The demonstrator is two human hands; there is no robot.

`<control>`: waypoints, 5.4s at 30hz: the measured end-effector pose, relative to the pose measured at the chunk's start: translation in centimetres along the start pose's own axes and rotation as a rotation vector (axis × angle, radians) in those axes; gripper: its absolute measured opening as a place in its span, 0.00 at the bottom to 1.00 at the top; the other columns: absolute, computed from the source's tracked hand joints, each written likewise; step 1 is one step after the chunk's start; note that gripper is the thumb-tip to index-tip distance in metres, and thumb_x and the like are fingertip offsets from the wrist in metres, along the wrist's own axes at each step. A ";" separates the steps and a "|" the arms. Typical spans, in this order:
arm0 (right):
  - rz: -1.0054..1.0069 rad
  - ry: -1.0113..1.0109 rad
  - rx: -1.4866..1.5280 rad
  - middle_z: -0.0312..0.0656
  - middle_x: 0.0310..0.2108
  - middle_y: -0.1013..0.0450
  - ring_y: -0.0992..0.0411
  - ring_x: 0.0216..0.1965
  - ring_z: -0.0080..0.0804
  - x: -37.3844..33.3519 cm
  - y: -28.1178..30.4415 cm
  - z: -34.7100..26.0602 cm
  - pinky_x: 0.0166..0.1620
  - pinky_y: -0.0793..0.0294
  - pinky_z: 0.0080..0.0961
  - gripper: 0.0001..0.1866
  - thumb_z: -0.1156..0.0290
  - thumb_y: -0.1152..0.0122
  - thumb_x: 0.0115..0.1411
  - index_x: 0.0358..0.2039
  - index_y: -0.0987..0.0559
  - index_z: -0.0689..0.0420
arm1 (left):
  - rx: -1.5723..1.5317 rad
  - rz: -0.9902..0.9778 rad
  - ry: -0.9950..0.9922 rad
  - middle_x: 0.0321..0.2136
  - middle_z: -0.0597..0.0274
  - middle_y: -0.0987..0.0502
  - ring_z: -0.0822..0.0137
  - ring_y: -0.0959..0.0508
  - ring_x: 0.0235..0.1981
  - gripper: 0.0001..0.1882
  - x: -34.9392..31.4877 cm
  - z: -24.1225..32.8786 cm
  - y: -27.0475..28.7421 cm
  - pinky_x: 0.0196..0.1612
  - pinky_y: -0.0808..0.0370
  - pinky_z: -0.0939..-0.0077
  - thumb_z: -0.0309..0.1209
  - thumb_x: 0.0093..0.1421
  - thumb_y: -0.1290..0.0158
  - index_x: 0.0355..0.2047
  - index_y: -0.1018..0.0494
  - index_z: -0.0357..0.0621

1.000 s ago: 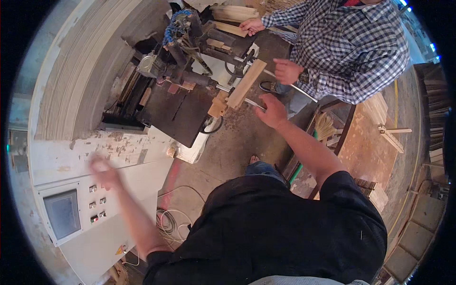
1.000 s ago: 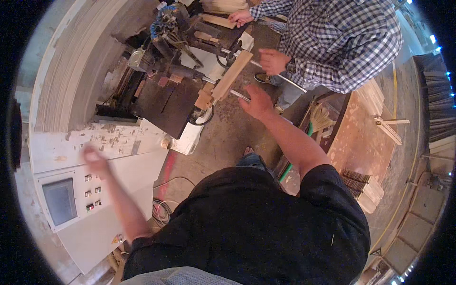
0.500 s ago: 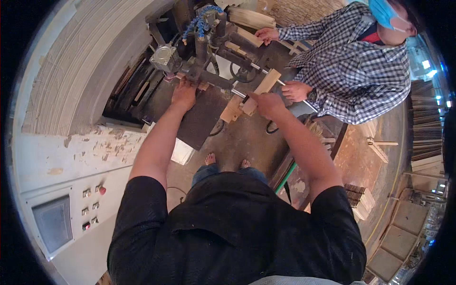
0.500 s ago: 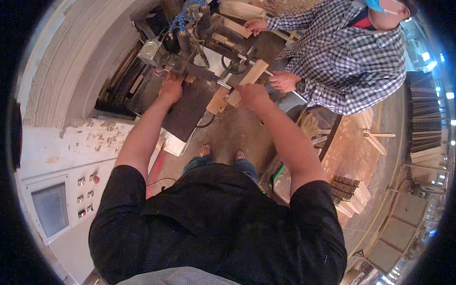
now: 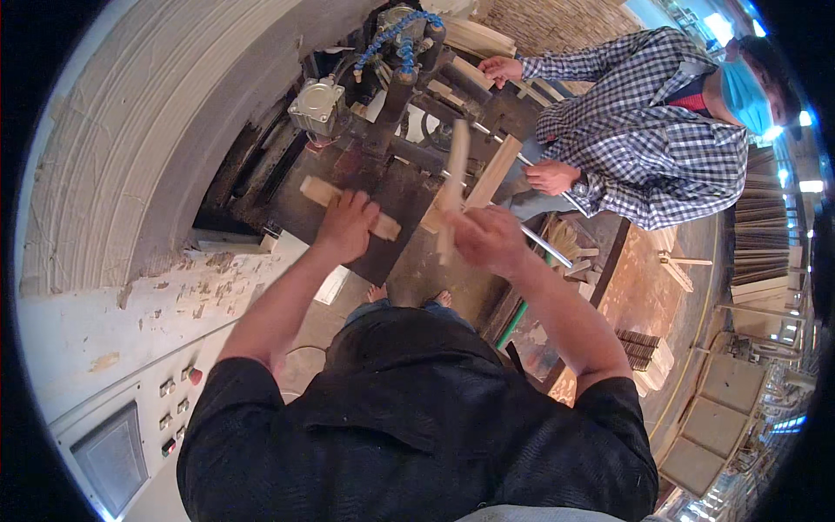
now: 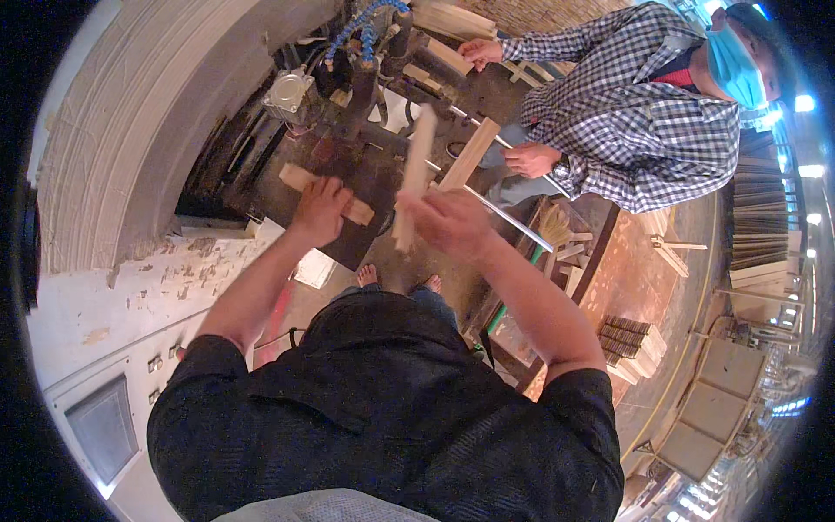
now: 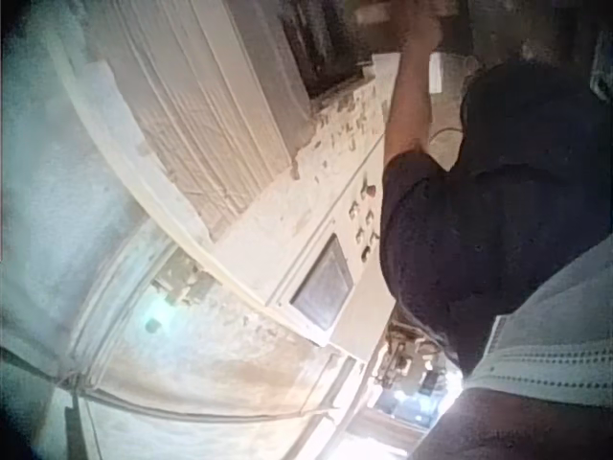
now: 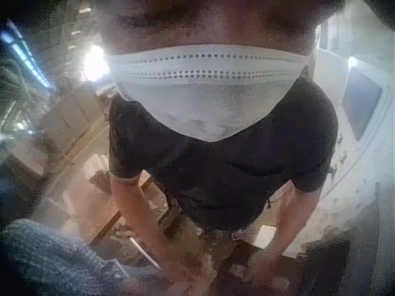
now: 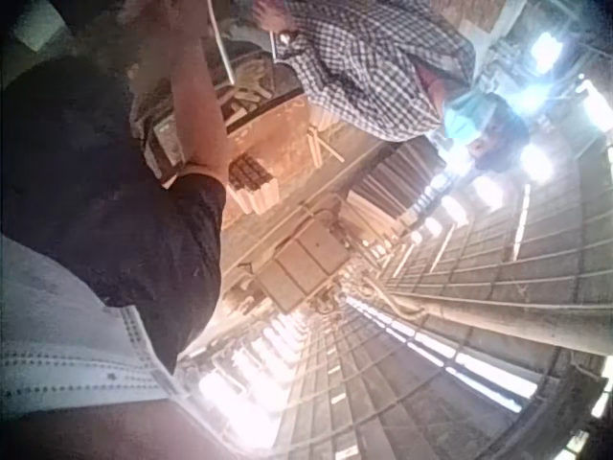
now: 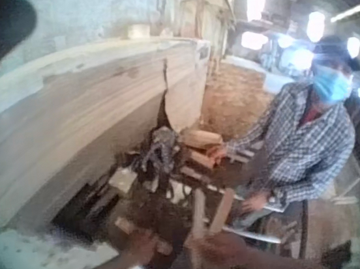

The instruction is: The person operates a woodworking machine by hand to shape or process small wooden planks.

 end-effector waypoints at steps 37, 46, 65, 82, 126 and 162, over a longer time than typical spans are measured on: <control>-0.053 -0.705 0.302 0.50 0.42 0.29 0.30 0.44 0.55 -19.3 -7.8 -1.8 0.50 0.29 0.43 0.21 0.71 0.34 0.49 0.45 0.23 0.56 | -1.213 0.462 1.088 0.26 0.49 0.20 0.60 0.19 0.17 0.20 8.5 -6.3 -5.5 0.15 0.21 0.69 0.20 0.63 0.52 0.56 0.36 0.40; 0.223 -1.068 0.319 0.51 0.39 0.29 0.30 0.41 0.53 -28.5 -1.8 -3.7 0.47 0.29 0.41 0.19 0.74 0.36 0.51 0.46 0.23 0.59 | -1.403 0.378 1.200 0.46 0.35 0.24 0.42 0.17 0.34 0.31 9.0 -7.7 -12.3 0.32 0.16 0.54 0.30 0.60 0.46 0.63 0.40 0.39; 1.801 -1.677 -0.887 0.47 0.43 0.28 0.29 0.40 0.35 -62.2 26.8 -3.7 0.45 0.28 0.30 0.18 0.73 0.45 0.59 0.50 0.25 0.64 | -0.702 0.195 1.183 0.22 0.49 0.21 0.64 0.23 0.17 0.23 10.2 -5.5 -8.6 0.15 0.27 0.71 0.42 0.61 0.41 0.29 0.26 0.27; 0.698 -2.235 -0.638 0.54 0.62 0.35 0.43 0.67 0.51 -69.2 26.7 -0.8 0.66 0.41 0.40 0.38 0.50 0.37 0.55 0.62 0.32 0.57 | -0.838 0.055 1.056 0.26 0.48 0.19 0.61 0.21 0.19 0.21 10.8 -5.9 -8.3 0.20 0.22 0.71 0.42 0.63 0.45 0.31 0.25 0.29; -0.866 -1.186 -0.118 0.53 0.44 0.22 0.24 0.49 0.52 -26.2 -1.8 19.9 0.52 0.25 0.47 0.23 0.50 0.42 0.58 0.43 0.18 0.57 | -0.702 0.347 1.130 0.19 0.51 0.21 0.64 0.20 0.13 0.16 9.5 -2.7 -4.4 0.14 0.22 0.70 0.32 0.61 0.44 0.25 0.25 0.27; -0.668 -1.085 -0.171 0.53 0.41 0.21 0.22 0.46 0.52 -26.6 -0.5 19.7 0.49 0.22 0.46 0.21 0.51 0.41 0.56 0.40 0.18 0.55 | -0.743 0.298 1.102 0.18 0.55 0.21 0.65 0.20 0.15 0.17 9.5 -3.5 -7.1 0.15 0.23 0.71 0.37 0.62 0.43 0.28 0.24 0.31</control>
Point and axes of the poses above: each hand's wrist, its own x-axis towards the middle knuckle, its own y-axis out of the back of the hand, z = x × y, the point moved 6 cm from there along x, towards the middle knuckle
